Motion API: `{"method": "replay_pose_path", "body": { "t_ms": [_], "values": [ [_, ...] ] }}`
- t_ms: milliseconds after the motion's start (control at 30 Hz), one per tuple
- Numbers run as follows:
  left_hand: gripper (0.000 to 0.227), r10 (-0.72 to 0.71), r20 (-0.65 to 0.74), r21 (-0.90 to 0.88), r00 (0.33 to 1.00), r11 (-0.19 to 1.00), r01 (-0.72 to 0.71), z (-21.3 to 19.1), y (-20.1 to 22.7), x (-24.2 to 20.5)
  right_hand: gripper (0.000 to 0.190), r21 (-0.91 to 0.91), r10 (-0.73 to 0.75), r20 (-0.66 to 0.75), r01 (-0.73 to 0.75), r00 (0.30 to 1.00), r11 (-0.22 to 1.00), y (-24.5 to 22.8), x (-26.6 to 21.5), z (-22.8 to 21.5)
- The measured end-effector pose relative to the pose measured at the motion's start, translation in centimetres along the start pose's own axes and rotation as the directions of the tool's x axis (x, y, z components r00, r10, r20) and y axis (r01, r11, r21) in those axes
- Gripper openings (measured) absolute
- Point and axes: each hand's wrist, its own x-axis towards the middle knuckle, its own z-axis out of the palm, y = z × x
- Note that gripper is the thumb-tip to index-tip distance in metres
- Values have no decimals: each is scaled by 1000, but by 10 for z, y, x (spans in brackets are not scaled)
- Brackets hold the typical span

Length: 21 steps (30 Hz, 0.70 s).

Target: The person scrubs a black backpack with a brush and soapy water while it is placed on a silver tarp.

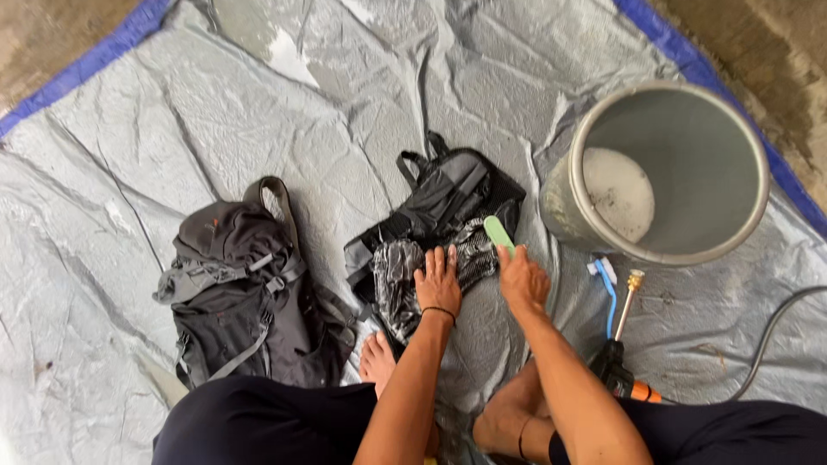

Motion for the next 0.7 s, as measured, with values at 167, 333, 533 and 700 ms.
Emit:
{"method": "replay_pose_path", "body": {
  "t_ms": [167,333,533,700],
  "values": [
    [54,2,32,19,999,1000,-2,-2,-2,2,66,-12,-120,51,121,991,993,-30,-54,34],
    [64,3,32,-30,999,1000,-2,0,-3,-9,68,149,174,85,-185,981,971,-23,-42,16],
    [62,78,75,72,994,994,-83,-5,-14,-5,73,230,46,157,-82,986,970,-42,-82,33],
    [80,118,9,22,993,993,-118,-17,-20,-11,70,143,189,52,-195,981,970,-29,-30,1]
  ]
}}
